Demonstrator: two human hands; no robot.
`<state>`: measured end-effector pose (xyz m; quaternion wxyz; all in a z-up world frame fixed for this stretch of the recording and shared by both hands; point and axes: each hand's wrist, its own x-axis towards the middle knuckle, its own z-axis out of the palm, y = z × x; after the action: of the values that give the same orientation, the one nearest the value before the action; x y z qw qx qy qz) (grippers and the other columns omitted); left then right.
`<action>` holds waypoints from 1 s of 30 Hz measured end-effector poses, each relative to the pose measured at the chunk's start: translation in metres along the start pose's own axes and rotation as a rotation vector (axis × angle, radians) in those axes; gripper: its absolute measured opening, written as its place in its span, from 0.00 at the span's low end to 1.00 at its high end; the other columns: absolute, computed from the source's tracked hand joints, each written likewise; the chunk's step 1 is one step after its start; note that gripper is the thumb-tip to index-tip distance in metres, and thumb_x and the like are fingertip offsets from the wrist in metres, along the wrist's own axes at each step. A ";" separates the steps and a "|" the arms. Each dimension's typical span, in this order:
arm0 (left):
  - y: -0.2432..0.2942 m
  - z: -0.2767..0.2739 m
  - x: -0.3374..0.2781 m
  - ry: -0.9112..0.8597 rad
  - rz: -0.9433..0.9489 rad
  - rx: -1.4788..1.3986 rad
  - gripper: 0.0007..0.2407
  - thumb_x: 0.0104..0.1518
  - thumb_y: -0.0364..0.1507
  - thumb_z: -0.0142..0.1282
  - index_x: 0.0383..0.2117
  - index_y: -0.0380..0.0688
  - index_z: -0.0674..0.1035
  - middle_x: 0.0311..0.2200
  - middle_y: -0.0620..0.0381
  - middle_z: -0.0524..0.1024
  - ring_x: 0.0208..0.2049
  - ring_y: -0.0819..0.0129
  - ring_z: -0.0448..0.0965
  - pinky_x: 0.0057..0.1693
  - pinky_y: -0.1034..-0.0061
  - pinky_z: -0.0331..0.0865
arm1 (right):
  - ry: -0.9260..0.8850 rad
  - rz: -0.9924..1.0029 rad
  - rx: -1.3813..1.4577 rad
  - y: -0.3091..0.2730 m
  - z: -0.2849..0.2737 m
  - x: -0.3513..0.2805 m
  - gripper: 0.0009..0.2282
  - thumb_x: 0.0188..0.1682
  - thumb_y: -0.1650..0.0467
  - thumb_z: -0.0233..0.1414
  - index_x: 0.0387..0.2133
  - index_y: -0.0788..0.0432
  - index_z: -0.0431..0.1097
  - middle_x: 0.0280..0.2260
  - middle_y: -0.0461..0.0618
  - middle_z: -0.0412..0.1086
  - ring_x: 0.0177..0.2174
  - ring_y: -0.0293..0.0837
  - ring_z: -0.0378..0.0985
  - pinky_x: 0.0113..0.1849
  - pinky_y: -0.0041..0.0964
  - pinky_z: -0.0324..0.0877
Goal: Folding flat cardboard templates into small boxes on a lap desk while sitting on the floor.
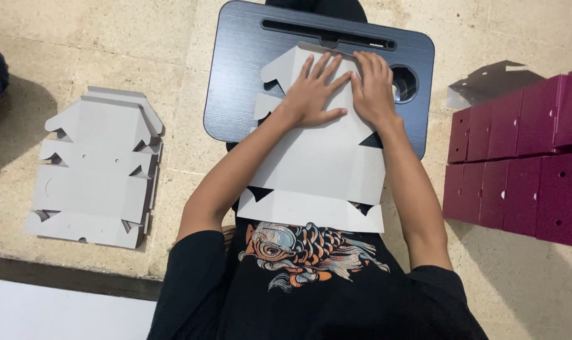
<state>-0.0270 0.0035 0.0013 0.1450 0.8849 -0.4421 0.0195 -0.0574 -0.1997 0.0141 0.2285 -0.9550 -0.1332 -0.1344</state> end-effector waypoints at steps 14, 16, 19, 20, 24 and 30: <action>-0.016 0.021 0.001 0.138 -0.324 0.157 0.31 0.69 0.53 0.37 0.73 0.53 0.51 0.74 0.63 0.49 0.70 0.49 0.59 0.70 0.50 0.47 | 0.024 -0.114 0.024 0.022 0.006 0.000 0.17 0.58 0.75 0.44 0.59 0.70 0.65 0.60 0.65 0.62 0.60 0.63 0.57 0.60 0.59 0.54; -0.016 0.021 -0.005 0.093 -0.393 0.148 0.31 0.69 0.53 0.34 0.74 0.50 0.50 0.75 0.62 0.46 0.72 0.50 0.56 0.72 0.49 0.43 | 0.015 -0.110 0.023 0.022 0.011 -0.003 0.17 0.58 0.75 0.45 0.59 0.71 0.65 0.59 0.66 0.62 0.60 0.63 0.57 0.60 0.59 0.55; -0.016 0.018 -0.004 0.122 -0.369 0.136 0.31 0.68 0.53 0.36 0.73 0.49 0.55 0.74 0.63 0.47 0.71 0.47 0.55 0.71 0.47 0.43 | 0.042 -0.127 -0.065 0.023 0.018 0.005 0.14 0.52 0.76 0.47 0.51 0.70 0.68 0.55 0.65 0.63 0.54 0.61 0.61 0.56 0.56 0.59; -0.016 0.018 -0.004 0.087 -0.374 0.134 0.32 0.68 0.53 0.34 0.74 0.50 0.52 0.75 0.64 0.44 0.72 0.47 0.53 0.72 0.48 0.42 | 0.050 -0.090 -0.137 0.021 0.023 0.008 0.14 0.52 0.75 0.47 0.51 0.66 0.70 0.53 0.64 0.64 0.56 0.63 0.57 0.56 0.61 0.54; -0.021 0.031 -0.001 0.075 -0.367 0.179 0.30 0.70 0.53 0.34 0.75 0.59 0.49 0.75 0.65 0.39 0.72 0.45 0.52 0.71 0.46 0.45 | -0.031 0.065 -0.041 -0.008 0.044 0.024 0.17 0.54 0.71 0.44 0.55 0.59 0.70 0.63 0.63 0.58 0.66 0.62 0.38 0.60 0.67 0.43; -0.023 0.023 -0.006 0.110 -0.484 0.104 0.28 0.68 0.51 0.37 0.74 0.64 0.54 0.74 0.53 0.38 0.73 0.43 0.49 0.71 0.41 0.43 | 0.002 0.161 -0.095 -0.033 0.021 0.018 0.15 0.58 0.64 0.44 0.54 0.51 0.73 0.66 0.61 0.57 0.66 0.63 0.29 0.61 0.70 0.29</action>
<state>-0.0148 0.0154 -0.0271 0.1234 0.9689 -0.2072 0.0551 -0.0473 -0.1578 0.0147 0.1932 -0.9722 -0.0491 -0.1228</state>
